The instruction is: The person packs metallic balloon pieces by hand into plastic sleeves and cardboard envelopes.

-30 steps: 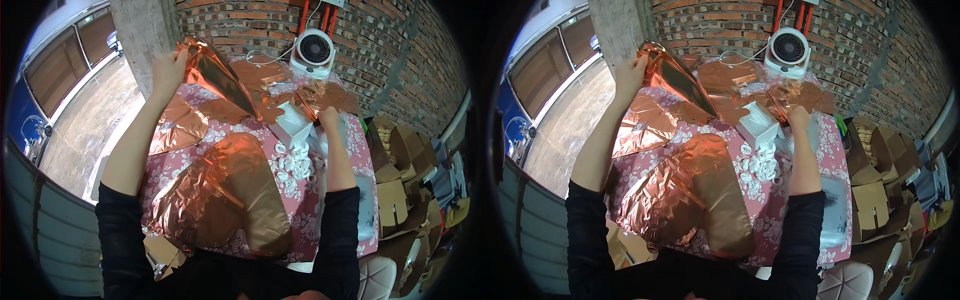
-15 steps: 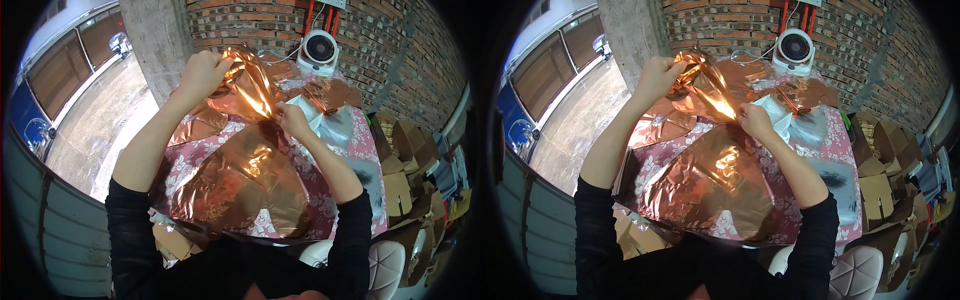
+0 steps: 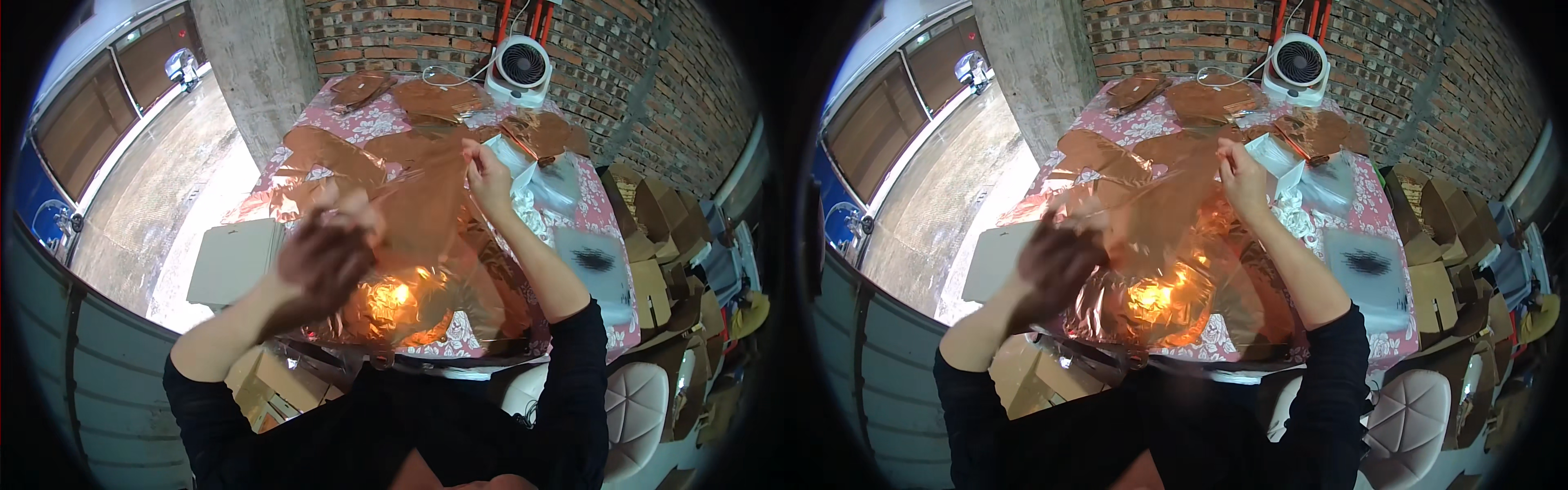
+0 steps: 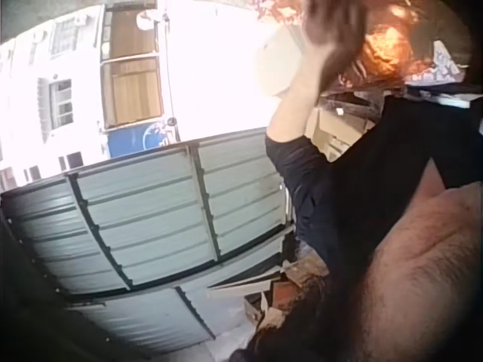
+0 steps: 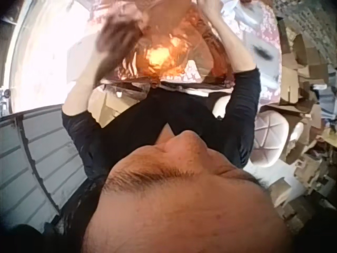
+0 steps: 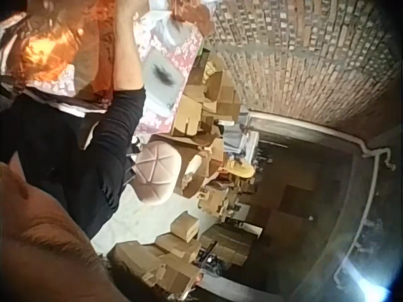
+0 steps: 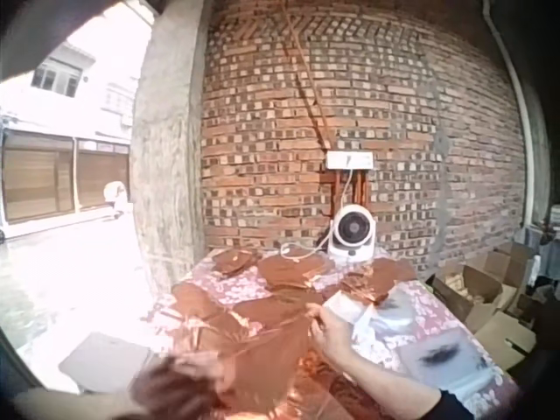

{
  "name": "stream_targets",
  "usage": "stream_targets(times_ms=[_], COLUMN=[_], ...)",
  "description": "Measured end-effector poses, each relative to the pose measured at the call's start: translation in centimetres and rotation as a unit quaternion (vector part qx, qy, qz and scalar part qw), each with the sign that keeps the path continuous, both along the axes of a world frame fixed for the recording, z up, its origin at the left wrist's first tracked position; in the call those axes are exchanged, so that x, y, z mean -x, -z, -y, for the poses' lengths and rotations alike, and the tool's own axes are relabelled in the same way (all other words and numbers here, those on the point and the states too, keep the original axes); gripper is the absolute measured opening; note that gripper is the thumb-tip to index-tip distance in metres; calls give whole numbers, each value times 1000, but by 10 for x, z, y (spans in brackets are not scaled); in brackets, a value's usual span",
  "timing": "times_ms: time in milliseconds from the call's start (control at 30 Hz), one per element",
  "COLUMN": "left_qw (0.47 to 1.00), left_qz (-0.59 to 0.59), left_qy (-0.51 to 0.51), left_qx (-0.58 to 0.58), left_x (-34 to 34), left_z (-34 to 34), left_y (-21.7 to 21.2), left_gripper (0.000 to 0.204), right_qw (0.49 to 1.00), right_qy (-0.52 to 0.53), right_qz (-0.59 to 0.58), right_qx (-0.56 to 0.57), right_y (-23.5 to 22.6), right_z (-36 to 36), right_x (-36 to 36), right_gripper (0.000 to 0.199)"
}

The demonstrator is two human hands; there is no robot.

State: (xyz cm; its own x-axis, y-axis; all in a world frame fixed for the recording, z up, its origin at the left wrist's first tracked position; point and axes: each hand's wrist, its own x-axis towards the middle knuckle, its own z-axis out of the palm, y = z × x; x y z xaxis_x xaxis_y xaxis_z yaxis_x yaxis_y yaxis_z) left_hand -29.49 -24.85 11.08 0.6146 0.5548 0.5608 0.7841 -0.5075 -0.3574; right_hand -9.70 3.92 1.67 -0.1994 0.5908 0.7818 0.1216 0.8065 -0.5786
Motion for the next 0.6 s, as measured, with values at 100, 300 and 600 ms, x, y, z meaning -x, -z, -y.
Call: stream_targets(times_ms=[100, 300, 600], left_qw=[995, 992, 990], left_qz=[9, -45, -19], left_qy=[81, 86, 50], left_qx=[56, 85, 132], left_x=[-20, -43, -45], left_z=[8, 7, 4], left_y=[37, 85, 105], left_gripper=[24, 25, 42], right_qw=[997, 935, 959], right_qy=[-54, 4, 51], right_qz=[56, 339, 273], right_qx=[5, -106, -52], right_y=[48, 44, -4], right_z=[-9, 21, 73], right_x=[-18, -41, -107], right_gripper=[11, 29, 38])
